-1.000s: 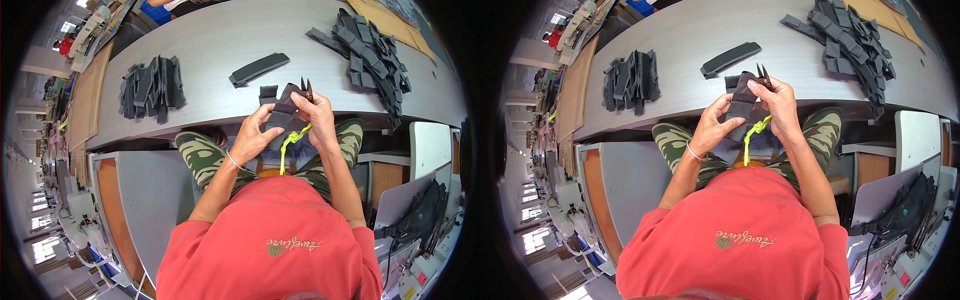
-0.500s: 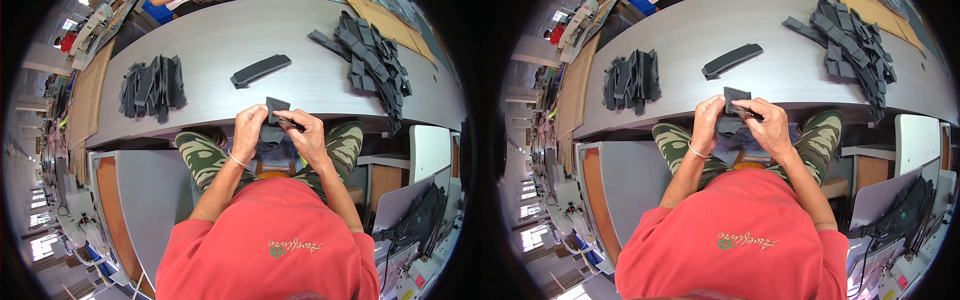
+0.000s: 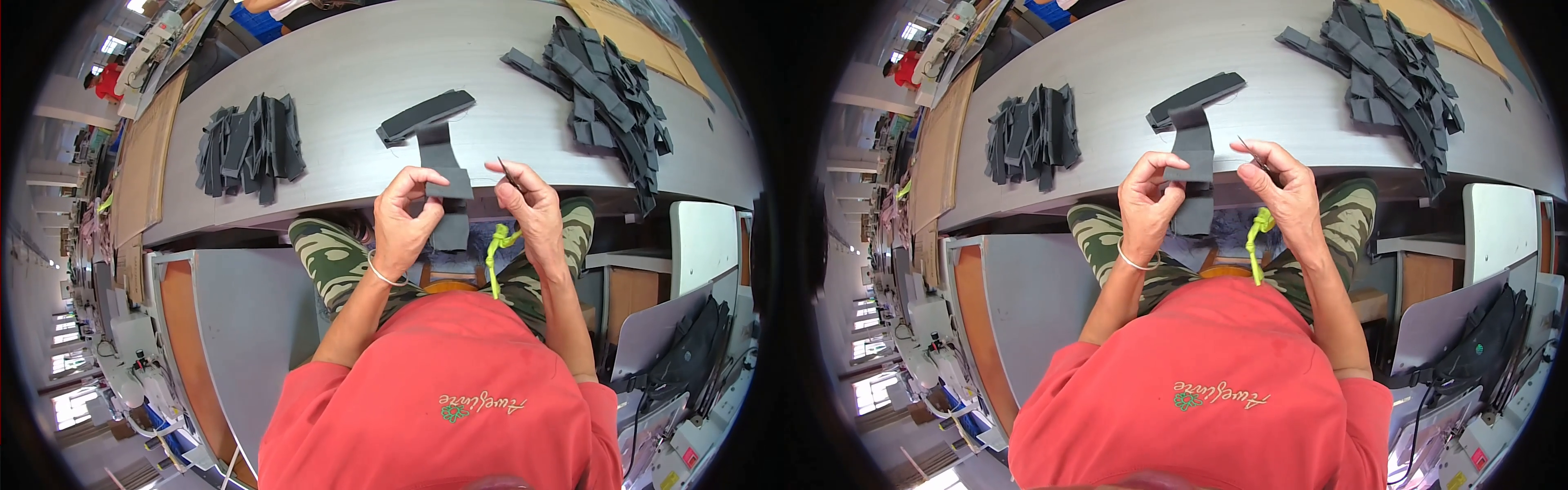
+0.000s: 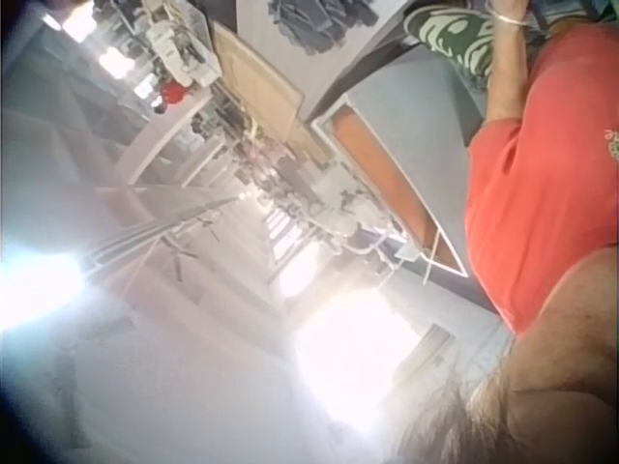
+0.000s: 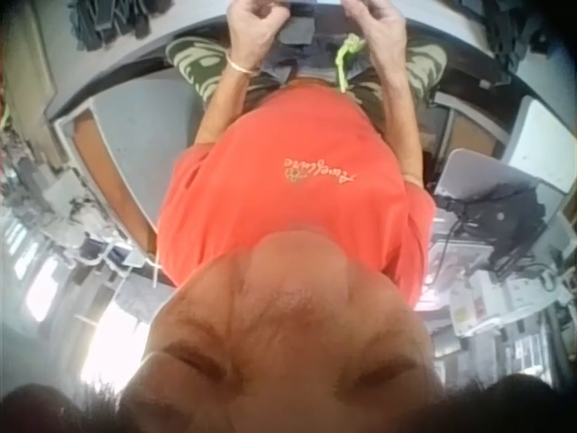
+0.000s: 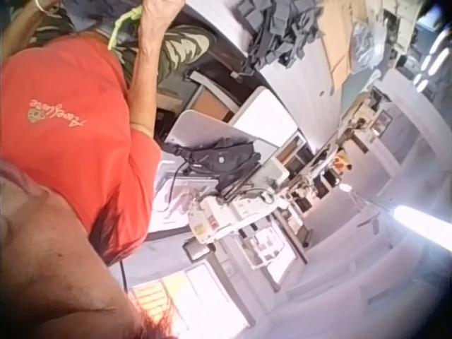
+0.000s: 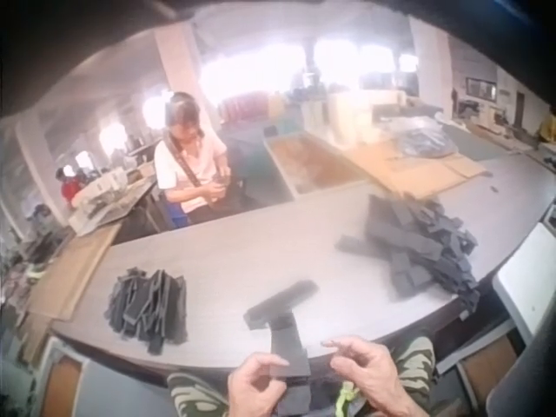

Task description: Trimming excess threads and material from black synthetic fabric parts using small snips on a manufacturing floor.

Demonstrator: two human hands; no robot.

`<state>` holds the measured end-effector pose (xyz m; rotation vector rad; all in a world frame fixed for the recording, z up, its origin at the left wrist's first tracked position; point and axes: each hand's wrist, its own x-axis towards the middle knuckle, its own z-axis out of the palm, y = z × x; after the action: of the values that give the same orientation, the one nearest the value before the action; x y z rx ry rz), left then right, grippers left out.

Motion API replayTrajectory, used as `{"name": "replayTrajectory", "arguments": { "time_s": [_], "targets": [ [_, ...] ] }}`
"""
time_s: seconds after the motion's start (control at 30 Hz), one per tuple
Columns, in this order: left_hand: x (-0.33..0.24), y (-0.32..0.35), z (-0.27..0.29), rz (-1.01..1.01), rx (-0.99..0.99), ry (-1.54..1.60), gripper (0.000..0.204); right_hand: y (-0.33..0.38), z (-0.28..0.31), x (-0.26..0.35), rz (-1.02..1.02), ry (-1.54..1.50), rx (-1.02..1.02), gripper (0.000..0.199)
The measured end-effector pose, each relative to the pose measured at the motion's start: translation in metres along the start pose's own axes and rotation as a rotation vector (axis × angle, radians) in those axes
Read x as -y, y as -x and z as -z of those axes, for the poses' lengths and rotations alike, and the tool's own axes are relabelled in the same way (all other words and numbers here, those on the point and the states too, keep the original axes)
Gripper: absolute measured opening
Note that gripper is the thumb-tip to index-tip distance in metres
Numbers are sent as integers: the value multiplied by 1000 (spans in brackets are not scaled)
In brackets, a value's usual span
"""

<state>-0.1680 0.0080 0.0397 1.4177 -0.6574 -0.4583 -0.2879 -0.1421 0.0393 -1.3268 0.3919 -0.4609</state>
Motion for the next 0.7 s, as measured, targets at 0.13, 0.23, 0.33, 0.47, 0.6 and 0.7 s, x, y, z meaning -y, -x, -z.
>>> {"name": "replayTrajectory", "arguments": {
  "time_s": [0.13, 0.23, 0.33, 0.47, 0.6, 0.7],
  "targets": [
    [8, -1, -1, -147, -31, -130, 24, 2, -11, 9, 142, 156, 0, 33],
    [14, -1, -1, -161, -48, -169, 23, 3, -12, 12, 156, 255, 28, 37],
    [18, 0, 1, -161, -70, -182, 22, 5, -22, 17, 225, 335, 36, 35],
    [23, 1, 5, -213, -65, -222, 21, 5, -24, 11, 340, 535, 14, 23],
    [23, 1, 6, -232, -67, -237, 22, 7, -28, 11, 374, 598, 12, 16],
    [23, 1, 5, -223, -58, -220, 21, 6, -31, 8, 431, 636, -2, 12]
  ]
}}
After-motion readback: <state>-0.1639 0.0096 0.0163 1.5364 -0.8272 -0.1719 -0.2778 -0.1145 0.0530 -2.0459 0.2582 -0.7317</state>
